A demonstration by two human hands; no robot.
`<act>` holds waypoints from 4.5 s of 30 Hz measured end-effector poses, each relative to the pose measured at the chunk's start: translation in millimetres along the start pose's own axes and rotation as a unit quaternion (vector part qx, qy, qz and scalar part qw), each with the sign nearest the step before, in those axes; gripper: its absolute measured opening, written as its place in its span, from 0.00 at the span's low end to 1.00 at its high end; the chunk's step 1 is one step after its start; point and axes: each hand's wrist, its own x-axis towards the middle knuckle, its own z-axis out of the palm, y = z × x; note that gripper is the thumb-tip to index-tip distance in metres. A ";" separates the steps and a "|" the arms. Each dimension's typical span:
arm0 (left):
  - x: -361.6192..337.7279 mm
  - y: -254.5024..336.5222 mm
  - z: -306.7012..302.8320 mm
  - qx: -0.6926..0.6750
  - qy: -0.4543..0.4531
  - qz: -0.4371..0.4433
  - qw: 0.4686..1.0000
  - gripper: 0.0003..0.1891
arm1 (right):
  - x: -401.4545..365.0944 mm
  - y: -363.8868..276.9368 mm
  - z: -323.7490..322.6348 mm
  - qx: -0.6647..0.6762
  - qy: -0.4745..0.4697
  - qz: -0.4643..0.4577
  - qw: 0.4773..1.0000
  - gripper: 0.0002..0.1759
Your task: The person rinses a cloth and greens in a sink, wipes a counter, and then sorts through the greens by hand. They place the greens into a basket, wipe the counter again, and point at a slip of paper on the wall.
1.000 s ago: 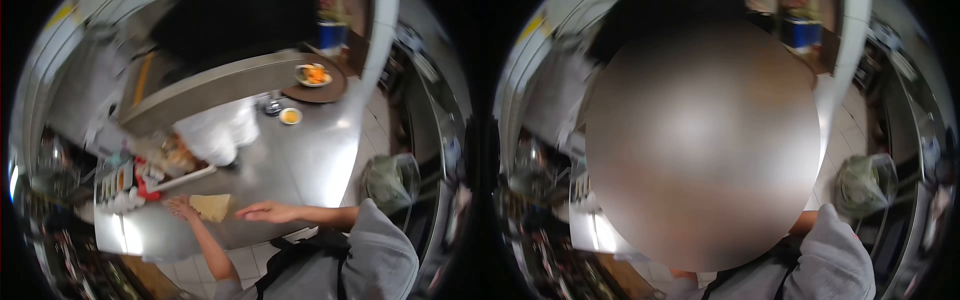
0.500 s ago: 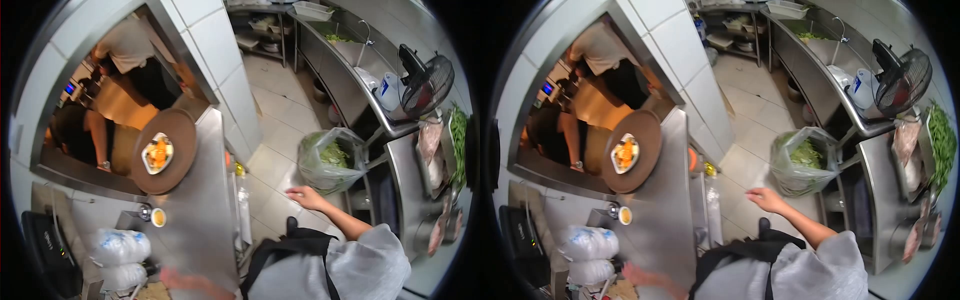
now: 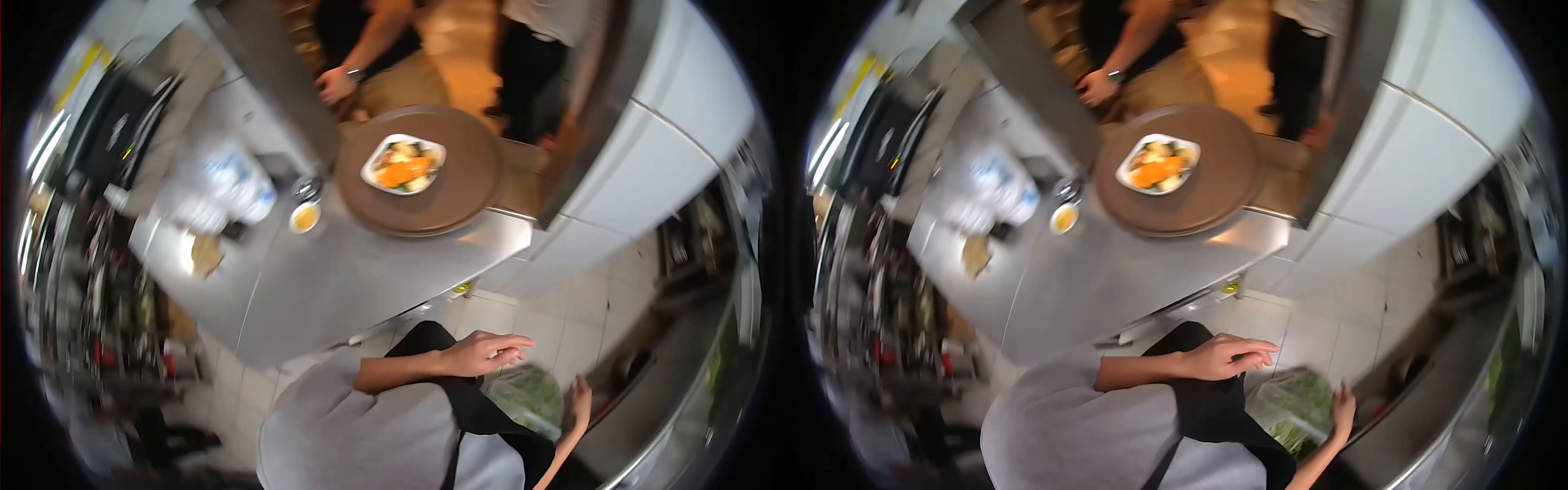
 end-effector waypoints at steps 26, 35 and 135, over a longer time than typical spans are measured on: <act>-485.0 -13.0 -431.0 0.573 0.517 -0.388 0.505 0.17 | -106.1 -630.8 331.7 -0.069 -0.530 -0.545 0.646 0.14; -527.0 24.0 -349.6 0.397 0.495 -0.263 0.727 0.08 | -132.9 -681.7 528.3 -0.205 -0.384 -0.690 0.578 0.18; -421.7 -6.0 -128.7 -0.063 0.225 -0.413 0.880 0.16 | 21.5 -888.4 59.7 -0.020 0.364 -0.726 0.583 0.17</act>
